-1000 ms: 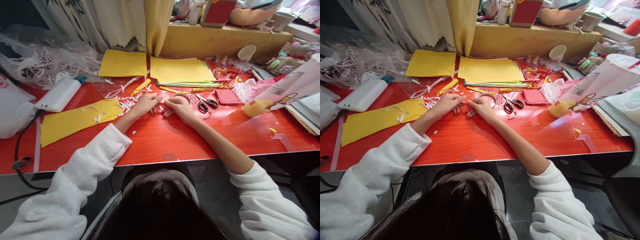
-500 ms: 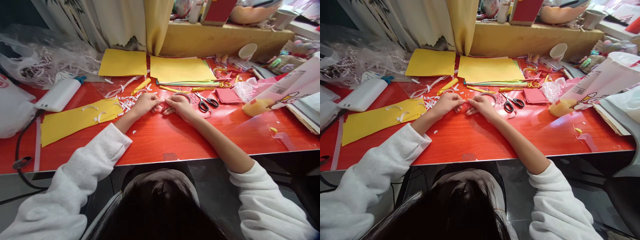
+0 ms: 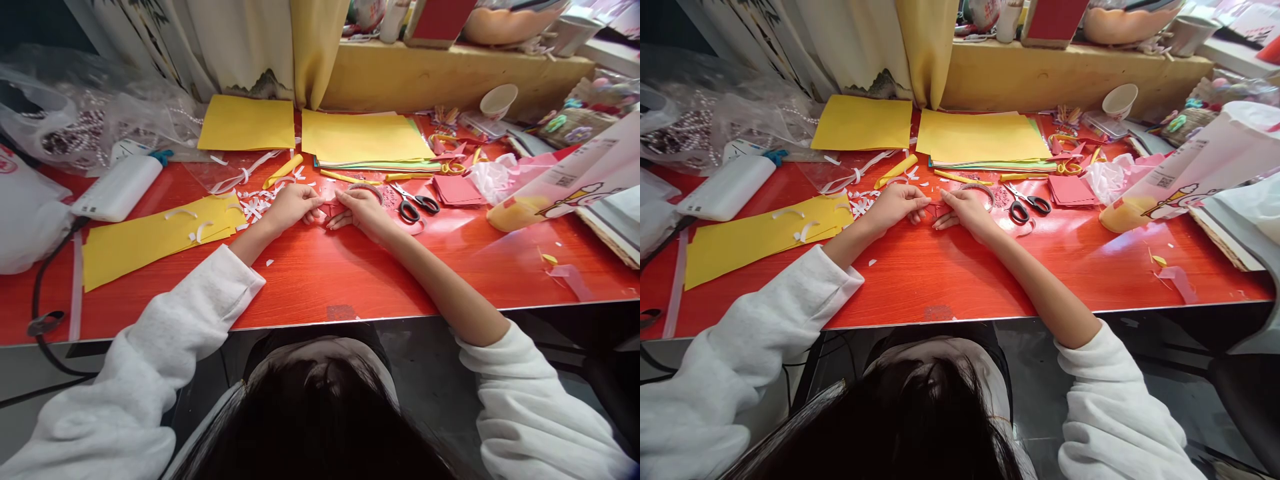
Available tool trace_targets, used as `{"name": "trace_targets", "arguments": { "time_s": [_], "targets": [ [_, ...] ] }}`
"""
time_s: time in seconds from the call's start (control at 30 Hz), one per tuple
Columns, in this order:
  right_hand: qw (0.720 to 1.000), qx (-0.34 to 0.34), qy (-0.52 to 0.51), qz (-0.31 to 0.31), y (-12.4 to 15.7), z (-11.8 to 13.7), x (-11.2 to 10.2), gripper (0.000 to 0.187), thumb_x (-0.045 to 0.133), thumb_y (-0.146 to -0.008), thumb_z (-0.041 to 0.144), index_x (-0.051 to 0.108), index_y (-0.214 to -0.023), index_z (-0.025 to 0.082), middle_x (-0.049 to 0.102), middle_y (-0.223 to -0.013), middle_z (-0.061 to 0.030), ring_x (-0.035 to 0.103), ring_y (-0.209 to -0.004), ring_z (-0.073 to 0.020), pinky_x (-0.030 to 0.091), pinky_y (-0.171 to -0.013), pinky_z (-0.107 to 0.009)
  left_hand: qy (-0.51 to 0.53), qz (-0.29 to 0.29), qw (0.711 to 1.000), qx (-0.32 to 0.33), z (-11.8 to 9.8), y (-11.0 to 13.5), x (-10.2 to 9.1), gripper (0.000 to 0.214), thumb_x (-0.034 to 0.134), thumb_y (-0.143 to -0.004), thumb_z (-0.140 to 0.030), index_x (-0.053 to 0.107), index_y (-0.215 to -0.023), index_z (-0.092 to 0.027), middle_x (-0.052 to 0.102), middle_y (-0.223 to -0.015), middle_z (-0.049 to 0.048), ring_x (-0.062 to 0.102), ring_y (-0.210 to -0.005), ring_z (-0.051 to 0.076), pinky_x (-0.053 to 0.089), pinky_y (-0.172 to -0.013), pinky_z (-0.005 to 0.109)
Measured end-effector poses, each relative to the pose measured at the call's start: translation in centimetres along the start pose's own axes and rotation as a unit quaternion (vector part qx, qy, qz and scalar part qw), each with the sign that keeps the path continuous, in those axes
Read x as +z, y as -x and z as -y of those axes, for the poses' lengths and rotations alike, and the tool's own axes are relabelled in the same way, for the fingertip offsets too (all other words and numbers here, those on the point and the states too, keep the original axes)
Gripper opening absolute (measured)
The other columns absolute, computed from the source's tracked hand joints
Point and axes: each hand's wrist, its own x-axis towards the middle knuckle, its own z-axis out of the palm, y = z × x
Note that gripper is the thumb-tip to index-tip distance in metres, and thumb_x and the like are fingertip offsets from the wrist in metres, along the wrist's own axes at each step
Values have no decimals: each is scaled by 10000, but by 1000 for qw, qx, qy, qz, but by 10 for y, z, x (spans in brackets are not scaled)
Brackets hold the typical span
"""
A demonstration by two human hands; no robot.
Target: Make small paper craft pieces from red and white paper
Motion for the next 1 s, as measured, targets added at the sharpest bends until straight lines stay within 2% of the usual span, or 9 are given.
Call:
{"name": "trace_targets", "arguments": {
  "time_s": [0.13, 0.23, 0.33, 0.53, 0.83, 1.0],
  "targets": [
    [1000, -14, 12, 1, 0, -1, 0, 336, 718, -737, 428, 506, -670, 175, 620, -569, -18, 669, -530, -170, 555, -482, -245, -2, -2, 1000, 3, 2, -2, -1, 204, 611, -821, -231, 579, -654, -119, 611, -549, 4, 548, -435, 77, 449, -454, 182],
    [999, -35, 36, -22, 1, -2, 3, 310, 671, -799, 375, 488, -638, 183, 630, -548, -23, 653, -494, -158, 531, -455, -233, 14, -6, 1000, -12, 1, -3, 0, 272, 572, -857, -288, 562, -643, -121, 612, -560, 9, 549, -428, 80, 452, -447, 185],
    [996, -43, 68, -31, 2, -3, 4, 310, 638, -824, 384, 496, -633, 186, 645, -544, -33, 645, -473, -168, 517, -433, -245, 30, -9, 999, -27, 0, -3, 0, 274, 569, -862, -276, 542, -637, -122, 604, -549, 1, 543, -419, 71, 446, -436, 171],
    [991, -21, 108, 72, 2, 2, -3, 354, 690, -737, 499, 596, -693, 161, 702, -668, -72, 689, -602, -188, 570, -548, -258, 31, -13, 999, -11, 1, -3, 1, 230, 563, -860, -211, 544, -651, -117, 582, -530, -14, 535, -419, 57, 427, -421, 148],
    [984, -8, 151, 93, 6, 9, -1, 295, 733, -716, 434, 616, -695, 164, 705, -694, -49, 667, -610, -154, 568, -586, -249, 61, -27, 998, 9, 5, -4, 3, 244, 621, -821, -288, 544, -657, -125, 555, -522, -19, 509, -430, 60, 418, -434, 156],
    [982, -25, 151, 115, 7, 8, -3, 325, 651, -783, 481, 654, -770, 156, 713, -753, -53, 682, -693, -151, 568, -633, -221, 67, -23, 996, 62, 6, -4, 2, 274, 685, -761, -329, 550, -637, -126, 531, -519, -34, 490, -457, 48, 388, -447, 144]
  ]
}}
